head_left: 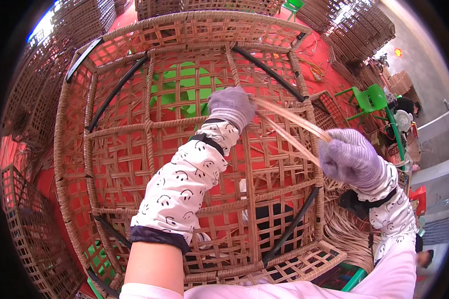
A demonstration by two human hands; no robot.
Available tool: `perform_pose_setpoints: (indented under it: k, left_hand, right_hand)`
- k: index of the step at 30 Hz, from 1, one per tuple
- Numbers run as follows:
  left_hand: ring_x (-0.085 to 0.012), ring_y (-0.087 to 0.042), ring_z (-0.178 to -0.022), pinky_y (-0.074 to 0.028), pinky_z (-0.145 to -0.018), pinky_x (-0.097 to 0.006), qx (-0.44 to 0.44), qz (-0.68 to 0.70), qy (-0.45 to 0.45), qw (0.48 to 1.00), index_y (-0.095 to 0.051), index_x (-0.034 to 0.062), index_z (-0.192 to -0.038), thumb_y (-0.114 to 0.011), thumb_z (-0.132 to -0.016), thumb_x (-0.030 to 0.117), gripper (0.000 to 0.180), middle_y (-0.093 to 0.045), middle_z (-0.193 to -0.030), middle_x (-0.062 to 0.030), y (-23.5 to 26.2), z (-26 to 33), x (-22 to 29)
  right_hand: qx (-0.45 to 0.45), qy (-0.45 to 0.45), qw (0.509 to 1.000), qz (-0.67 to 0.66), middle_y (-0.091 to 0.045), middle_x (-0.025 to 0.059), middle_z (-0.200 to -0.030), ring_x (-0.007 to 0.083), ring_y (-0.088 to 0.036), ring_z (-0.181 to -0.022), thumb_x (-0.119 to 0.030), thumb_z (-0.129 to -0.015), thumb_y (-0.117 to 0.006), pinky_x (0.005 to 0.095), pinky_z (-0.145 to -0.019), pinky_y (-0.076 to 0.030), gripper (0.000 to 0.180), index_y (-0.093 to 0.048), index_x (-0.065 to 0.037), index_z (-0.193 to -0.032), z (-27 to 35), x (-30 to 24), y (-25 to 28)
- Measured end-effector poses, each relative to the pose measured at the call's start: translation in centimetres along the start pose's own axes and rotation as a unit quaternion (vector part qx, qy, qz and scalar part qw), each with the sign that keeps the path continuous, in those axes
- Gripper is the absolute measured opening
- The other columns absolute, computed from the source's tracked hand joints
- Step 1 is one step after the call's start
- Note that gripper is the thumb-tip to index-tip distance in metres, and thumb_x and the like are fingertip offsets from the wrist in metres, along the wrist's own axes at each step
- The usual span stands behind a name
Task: The person weaves a rattan strip through the frame of a chair by hand, secures it with a pneumatic nail gun, and trims the excess with shears. After turning the chair over, they repeat the process of weaving and nailing on the other side.
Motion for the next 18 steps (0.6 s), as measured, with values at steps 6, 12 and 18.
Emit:
perform_pose_setpoints:
  k: [6, 12, 18]
  left_hand:
    - [-0.0285, -0.062, -0.091, -0.050, -0.077, -0.039, -0.047, 0.040, 0.010, 0.998, -0.063, 0.0100, -0.099, -0.052, -0.081, 0.037, 0.035, -0.064, -0.096, -0.0130, 0.1, 0.6, 0.7]
    - [-0.0303, -0.063, -0.088, -0.050, -0.076, -0.040, -0.054, 0.056, 0.028, 0.997, -0.066, 0.0101, -0.097, -0.051, -0.081, 0.037, 0.035, -0.065, -0.094, -0.0147, 0.0, -0.6, -0.6]
    - [-0.0322, -0.061, -0.092, -0.049, -0.077, -0.041, -0.084, 0.058, 0.012, 0.995, -0.065, 0.0071, -0.100, -0.047, -0.085, 0.035, 0.037, -0.064, -0.097, -0.0159, 0.7, -0.3, 0.5]
  right_hand:
    - [0.091, 0.042, 0.833, 0.544, -0.055, 0.0142, -0.062, 0.0300, -0.054, -0.054, -0.027, -0.073, -0.065, 0.0342, -0.051, -0.044, 0.030, -0.057, 0.001, -0.066, 4.8, 2.9, 3.2]
    - [0.056, 0.132, 0.972, 0.187, -0.065, 0.0142, -0.088, 0.0255, -0.059, -0.092, -0.011, -0.058, -0.066, 0.0330, -0.083, -0.045, 0.017, -0.063, 0.002, -0.068, 9.1, -0.1, 1.5]
    - [0.188, -0.062, 0.821, 0.535, -0.042, 0.0189, -0.049, 0.0369, -0.047, -0.046, -0.046, -0.079, -0.059, 0.0389, -0.042, -0.034, 0.052, -0.047, -0.001, -0.054, 17.0, 3.6, 3.8]
Point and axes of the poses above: each hand's wrist, its own z-axis away from the middle knuckle, its own y-axis out of the back of the hand, x = y × z, the point moved 1 cm from there along -z, towards the middle knuckle
